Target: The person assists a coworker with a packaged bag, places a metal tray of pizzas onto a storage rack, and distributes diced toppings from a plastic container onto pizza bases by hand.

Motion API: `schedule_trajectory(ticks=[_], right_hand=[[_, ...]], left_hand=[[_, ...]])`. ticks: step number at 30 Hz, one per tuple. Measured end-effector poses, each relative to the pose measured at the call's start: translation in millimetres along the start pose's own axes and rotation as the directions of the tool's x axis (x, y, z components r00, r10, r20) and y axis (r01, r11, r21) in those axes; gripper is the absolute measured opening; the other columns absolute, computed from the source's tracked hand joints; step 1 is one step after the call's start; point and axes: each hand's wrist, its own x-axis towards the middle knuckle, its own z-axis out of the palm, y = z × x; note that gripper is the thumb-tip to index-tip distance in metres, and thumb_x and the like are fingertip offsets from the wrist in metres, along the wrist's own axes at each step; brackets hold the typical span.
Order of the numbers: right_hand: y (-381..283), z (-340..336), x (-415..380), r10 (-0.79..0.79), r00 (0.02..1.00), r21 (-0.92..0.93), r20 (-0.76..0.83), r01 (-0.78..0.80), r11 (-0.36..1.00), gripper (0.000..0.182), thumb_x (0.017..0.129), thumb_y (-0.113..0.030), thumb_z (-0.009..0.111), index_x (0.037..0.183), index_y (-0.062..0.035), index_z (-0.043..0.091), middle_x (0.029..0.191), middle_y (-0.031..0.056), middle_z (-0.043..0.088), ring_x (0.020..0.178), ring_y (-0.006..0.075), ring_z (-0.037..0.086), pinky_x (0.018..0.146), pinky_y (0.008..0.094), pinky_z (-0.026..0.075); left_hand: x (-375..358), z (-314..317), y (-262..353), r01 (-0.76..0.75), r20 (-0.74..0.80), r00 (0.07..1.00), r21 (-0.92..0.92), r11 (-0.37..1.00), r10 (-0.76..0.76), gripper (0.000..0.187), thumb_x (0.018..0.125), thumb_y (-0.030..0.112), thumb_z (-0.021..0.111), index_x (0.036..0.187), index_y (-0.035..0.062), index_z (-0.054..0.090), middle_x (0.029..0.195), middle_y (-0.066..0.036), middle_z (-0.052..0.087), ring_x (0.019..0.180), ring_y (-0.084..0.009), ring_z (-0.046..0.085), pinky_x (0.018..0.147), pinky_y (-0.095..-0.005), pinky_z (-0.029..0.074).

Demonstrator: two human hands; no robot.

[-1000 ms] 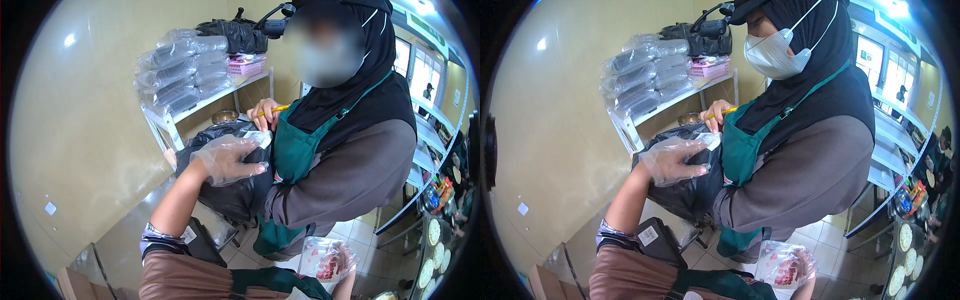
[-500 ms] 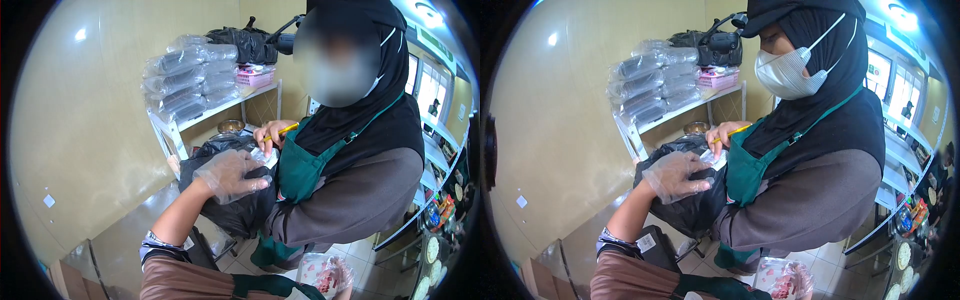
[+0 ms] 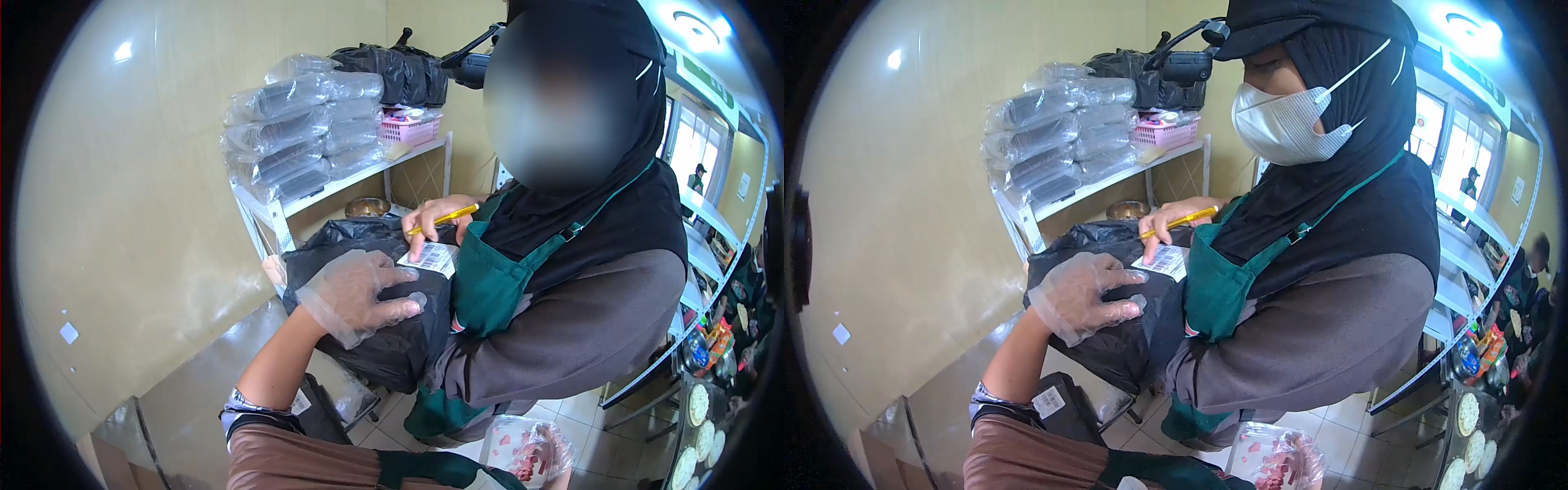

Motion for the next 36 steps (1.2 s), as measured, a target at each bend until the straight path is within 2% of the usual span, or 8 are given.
schedule_trajectory(ticks=[4,6,16,20,22,23,26,36], right_hand=[[2,0,-8,0.008,1.000,0.000,-0.012,-0.008,1.000,0.044,0.075,-0.036,0.056,0.106,-0.0063,0.047,0.087,0.0081,0.055,0.071,0.0219,0.054,0.052,0.0306,0.038],[3,2,-10,0.009,1.000,0.005,-0.013,-0.009,1.000,0.044,0.075,-0.036,0.056,0.106,-0.0063,0.047,0.086,0.0080,0.055,0.070,0.0216,0.054,0.051,0.0302,0.038],[3,9,-11,0.028,1.000,0.003,-0.002,-0.028,1.000,0.047,0.075,-0.040,0.055,0.107,-0.0065,0.048,0.083,0.0072,0.055,0.066,0.0203,0.054,0.046,0.0284,0.036],[6,12,-11,0.055,0.998,-0.006,0.006,-0.055,0.998,0.048,0.075,-0.041,0.055,0.108,-0.0066,0.048,0.082,0.0069,0.056,0.065,0.0197,0.054,0.044,0.0277,0.035],[8,14,-13,0.064,0.998,-0.009,0.005,-0.064,0.998,0.048,0.075,-0.041,0.054,0.108,-0.0066,0.048,0.081,0.0067,0.056,0.064,0.0194,0.054,0.043,0.0273,0.035],[9,15,-15,0.069,0.998,-0.010,0.003,-0.069,0.998,0.049,0.075,-0.042,0.054,0.108,-0.0066,0.048,0.081,0.0067,0.056,0.064,0.0193,0.054,0.042,0.0271,0.035],[11,16,-21,0.080,0.997,-0.017,-0.008,-0.080,0.997,0.050,0.075,-0.043,0.054,0.108,-0.0067,0.048,0.080,0.0064,0.056,0.063,0.0189,0.054,0.041,0.0266,0.034],[24,28,-51,0.105,0.993,-0.016,-0.055,-0.106,0.994,0.052,0.075,-0.046,0.053,0.109,-0.0068,0.049,0.076,0.0057,0.056,0.059,0.0175,0.054,0.036,0.0247,0.032]], left_hand=[[-10,-7,11,-0.081,-0.156,0.984,0.033,0.996,0.085,0.038,0.072,0.041,0.058,0.089,0.0076,0.062,0.081,-0.012,0.055,0.078,-0.0286,0.053,0.069,-0.0360,0.041],[-16,-12,14,-0.231,-0.200,0.953,0.011,0.973,0.229,0.027,0.069,0.033,0.062,0.079,0.0073,0.062,0.077,-0.009,0.054,0.071,-0.0265,0.054,0.062,-0.0347,0.042],[-47,-27,46,-0.264,-0.410,0.862,0.142,0.954,0.300,0.018,0.064,0.021,0.069,0.064,0.0083,0.055,0.071,-0.006,0.052,0.055,-0.0227,0.049,0.051,-0.0322,0.039],[-59,-28,51,-0.276,-0.408,0.859,0.138,0.951,0.308,0.020,0.063,0.021,0.069,0.060,0.0090,0.053,0.069,-0.005,0.052,0.054,-0.0212,0.050,0.049,-0.0317,0.038],[-70,-26,49,-0.459,-0.294,0.842,0.049,0.887,0.452,0.023,0.065,0.022,0.068,0.055,0.0094,0.051,0.066,-0.005,0.052,0.054,-0.0198,0.050,0.046,-0.0316,0.036],[-73,-25,49,-0.461,-0.293,0.842,0.048,0.886,0.454,0.023,0.065,0.022,0.068,0.055,0.0094,0.051,0.066,-0.005,0.052,0.054,-0.0198,0.050,0.046,-0.0316,0.036],[-74,-13,50,-0.631,-0.041,0.724,-0.444,0.636,0.689,0.029,0.073,0.022,0.061,0.051,0.0074,0.048,0.063,-0.006,0.049,0.053,-0.0217,0.049,0.047,-0.0340,0.035],[-95,16,36,-0.534,-0.052,0.787,-0.558,0.635,0.615,0.032,0.073,0.021,0.062,0.050,0.0044,0.045,0.064,-0.009,0.049,0.053,-0.0259,0.049,0.048,-0.0350,0.037]])
